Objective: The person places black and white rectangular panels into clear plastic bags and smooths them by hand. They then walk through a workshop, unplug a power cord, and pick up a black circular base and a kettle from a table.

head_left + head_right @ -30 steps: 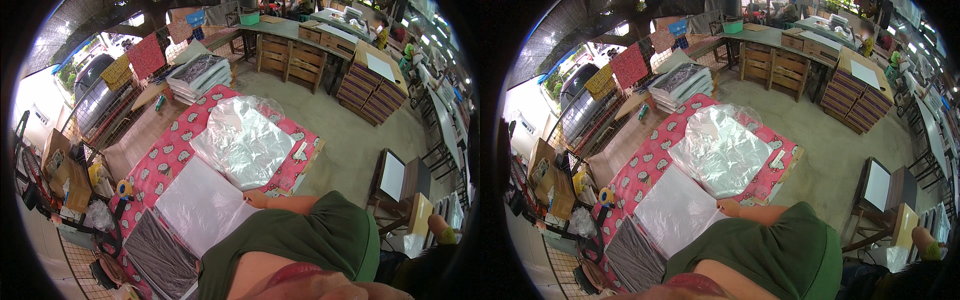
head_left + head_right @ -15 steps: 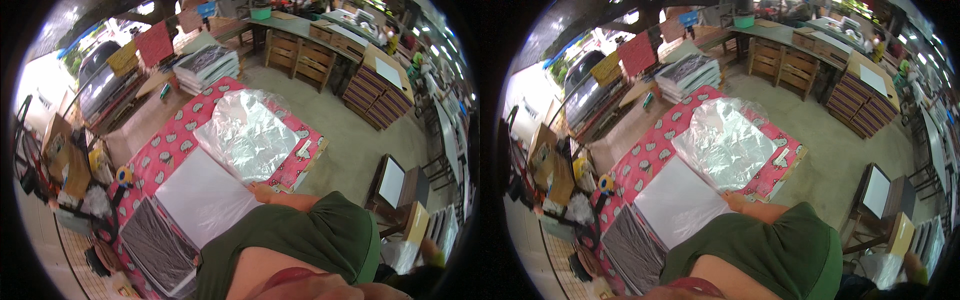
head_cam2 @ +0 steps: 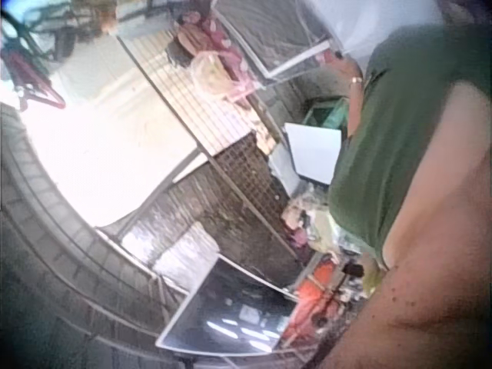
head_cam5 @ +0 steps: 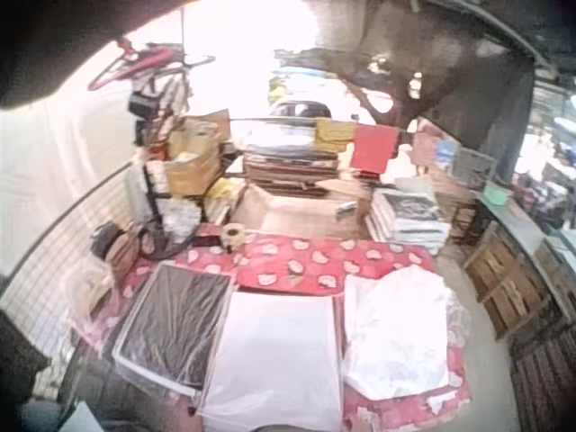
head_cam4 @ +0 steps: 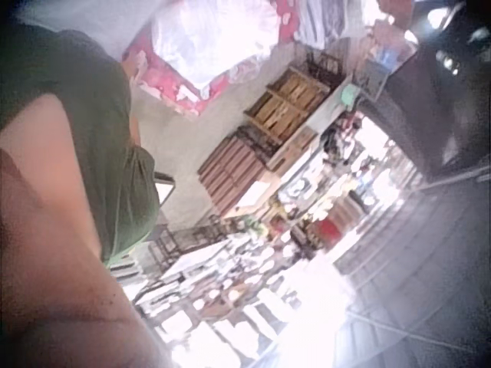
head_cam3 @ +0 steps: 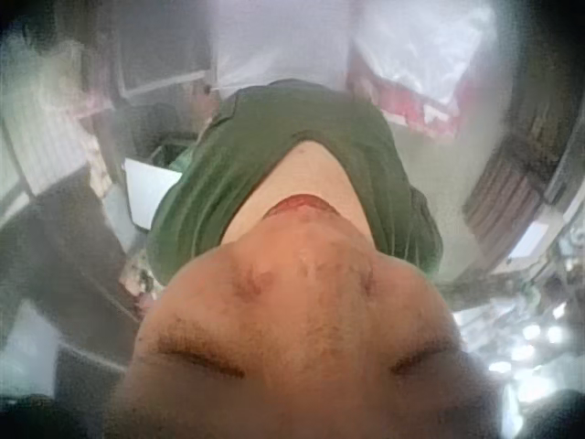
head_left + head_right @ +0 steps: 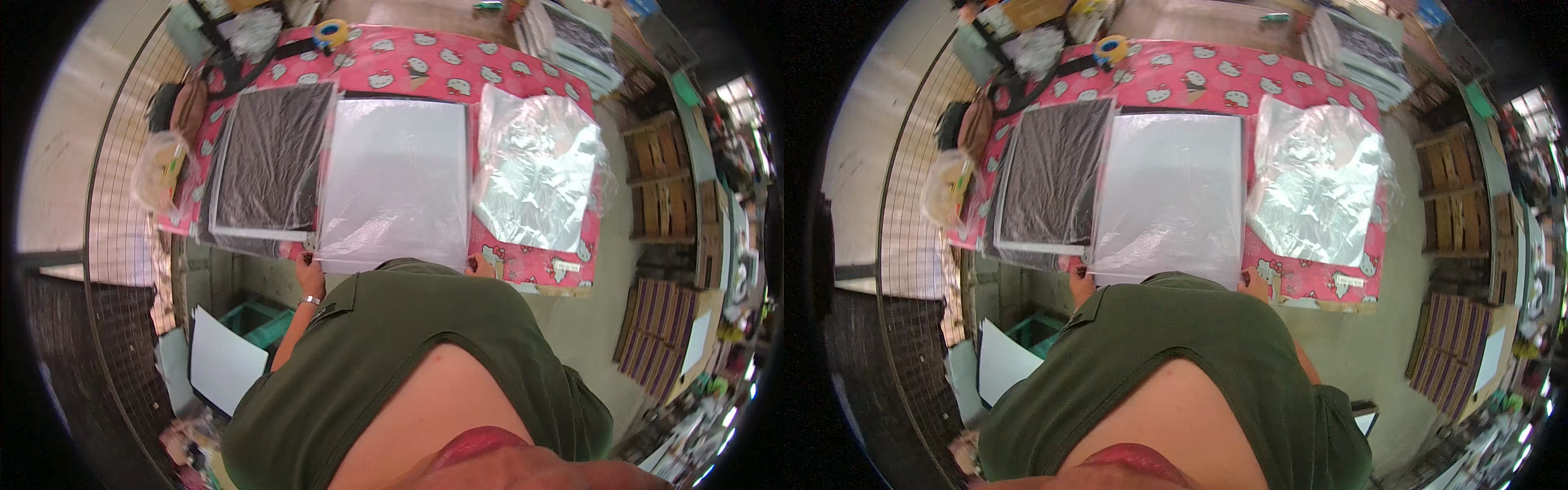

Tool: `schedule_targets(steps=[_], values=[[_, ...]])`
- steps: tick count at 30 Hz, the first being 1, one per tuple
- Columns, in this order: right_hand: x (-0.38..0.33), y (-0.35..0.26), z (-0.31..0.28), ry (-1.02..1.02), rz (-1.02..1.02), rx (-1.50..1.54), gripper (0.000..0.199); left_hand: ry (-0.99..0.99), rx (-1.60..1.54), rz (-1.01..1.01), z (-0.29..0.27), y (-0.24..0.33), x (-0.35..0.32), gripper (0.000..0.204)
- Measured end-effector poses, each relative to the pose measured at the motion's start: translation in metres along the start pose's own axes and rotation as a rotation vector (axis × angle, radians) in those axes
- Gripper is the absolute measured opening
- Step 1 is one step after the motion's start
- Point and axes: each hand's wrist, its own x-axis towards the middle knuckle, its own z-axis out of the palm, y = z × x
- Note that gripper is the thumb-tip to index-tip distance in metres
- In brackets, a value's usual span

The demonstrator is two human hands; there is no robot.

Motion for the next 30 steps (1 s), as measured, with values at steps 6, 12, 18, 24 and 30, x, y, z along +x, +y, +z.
schedule_targets(steps=[6, 12, 18, 24, 30], values=[[0.000, 0.046, 0.029, -0.280, 0.099, 0.236, 0.017, 0.189, -0.619, -0.447, -0.019, 0.017, -0.042, 0.018], [0.033, 0.024, 0.057, -0.388, -0.049, 0.185, 0.017, 0.277, -0.725, -0.327, -0.019, 0.053, 0.001, 0.018], [0.093, -0.184, 0.107, -0.578, -0.025, 0.379, 0.005, 0.623, -0.416, -0.015, -0.088, 0.070, 0.130, 0.014], [0.132, -0.296, 0.195, -0.625, 0.034, 0.517, 0.007, 0.625, -0.015, -0.152, -0.165, 0.089, 0.211, 0.016], [0.118, -0.332, 0.272, -0.871, -0.228, 0.009, 0.013, 0.532, -0.563, -0.202, -0.247, -0.015, 0.299, 0.023]])
